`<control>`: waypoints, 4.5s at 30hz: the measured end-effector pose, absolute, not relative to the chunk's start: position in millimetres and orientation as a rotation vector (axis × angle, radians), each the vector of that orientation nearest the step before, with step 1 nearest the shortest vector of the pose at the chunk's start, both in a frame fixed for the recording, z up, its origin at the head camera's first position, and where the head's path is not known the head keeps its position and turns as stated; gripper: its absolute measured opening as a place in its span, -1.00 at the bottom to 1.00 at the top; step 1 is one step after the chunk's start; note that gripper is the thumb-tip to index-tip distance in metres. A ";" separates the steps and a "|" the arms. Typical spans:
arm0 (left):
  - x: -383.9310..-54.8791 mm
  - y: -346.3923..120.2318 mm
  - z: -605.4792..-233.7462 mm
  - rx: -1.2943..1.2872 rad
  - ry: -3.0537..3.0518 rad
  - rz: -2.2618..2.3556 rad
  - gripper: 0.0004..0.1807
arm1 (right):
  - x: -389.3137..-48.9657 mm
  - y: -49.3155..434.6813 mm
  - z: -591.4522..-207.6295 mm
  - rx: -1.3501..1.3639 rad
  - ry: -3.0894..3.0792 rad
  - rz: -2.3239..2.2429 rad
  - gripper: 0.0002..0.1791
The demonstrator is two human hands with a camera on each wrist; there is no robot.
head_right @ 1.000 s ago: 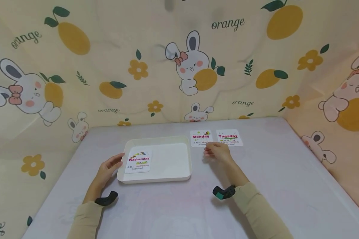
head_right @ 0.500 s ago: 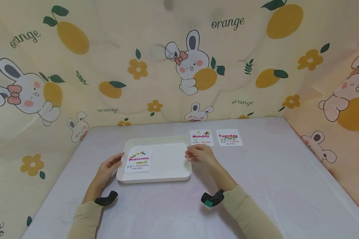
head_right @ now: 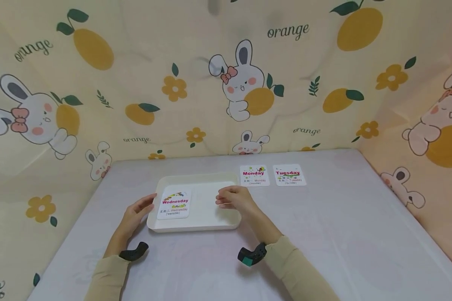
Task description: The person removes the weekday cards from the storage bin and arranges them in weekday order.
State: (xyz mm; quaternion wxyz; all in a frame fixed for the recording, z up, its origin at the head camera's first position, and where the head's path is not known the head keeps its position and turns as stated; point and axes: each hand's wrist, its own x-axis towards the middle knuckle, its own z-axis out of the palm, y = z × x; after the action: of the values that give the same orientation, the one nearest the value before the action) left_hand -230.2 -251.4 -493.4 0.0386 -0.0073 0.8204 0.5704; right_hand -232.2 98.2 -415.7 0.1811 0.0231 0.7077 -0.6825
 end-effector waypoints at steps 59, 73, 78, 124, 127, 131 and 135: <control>-229.1 -249.4 -493.0 0.002 2.546 1.710 -0.49 | -246.7 3.7 -453.2 0.344 1.788 -1.929 -0.67; -228.5 -253.0 -492.7 0.085 2.523 1.784 -0.49 | -251.1 -12.8 -458.2 0.250 1.979 -1.849 -0.73; -228.3 -252.2 -493.2 0.091 2.520 1.791 -0.49 | -249.5 -13.7 -463.4 0.248 2.042 -1.859 -0.73; -229.7 -253.8 -494.4 0.061 2.551 1.735 -0.50 | -251.8 -15.8 -464.3 0.252 1.948 -1.895 -0.72; -229.5 -253.5 -493.7 0.043 2.542 1.738 -0.51 | -250.8 -14.0 -463.4 0.240 1.944 -1.891 -0.71; -229.6 -253.1 -492.8 0.020 2.546 1.715 -0.50 | -248.6 -9.3 -458.0 0.213 1.945 -1.901 -0.70; -230.4 -251.2 -493.2 0.013 2.549 1.716 -0.50 | -247.3 -2.2 -453.8 0.191 1.907 -1.943 -0.69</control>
State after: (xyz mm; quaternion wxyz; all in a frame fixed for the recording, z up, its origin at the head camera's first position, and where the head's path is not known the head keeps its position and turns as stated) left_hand -230.4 -251.2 -493.2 0.0344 0.0044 0.8291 0.5580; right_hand -247.3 -2.2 -453.8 0.2046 0.0686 0.6840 -0.6968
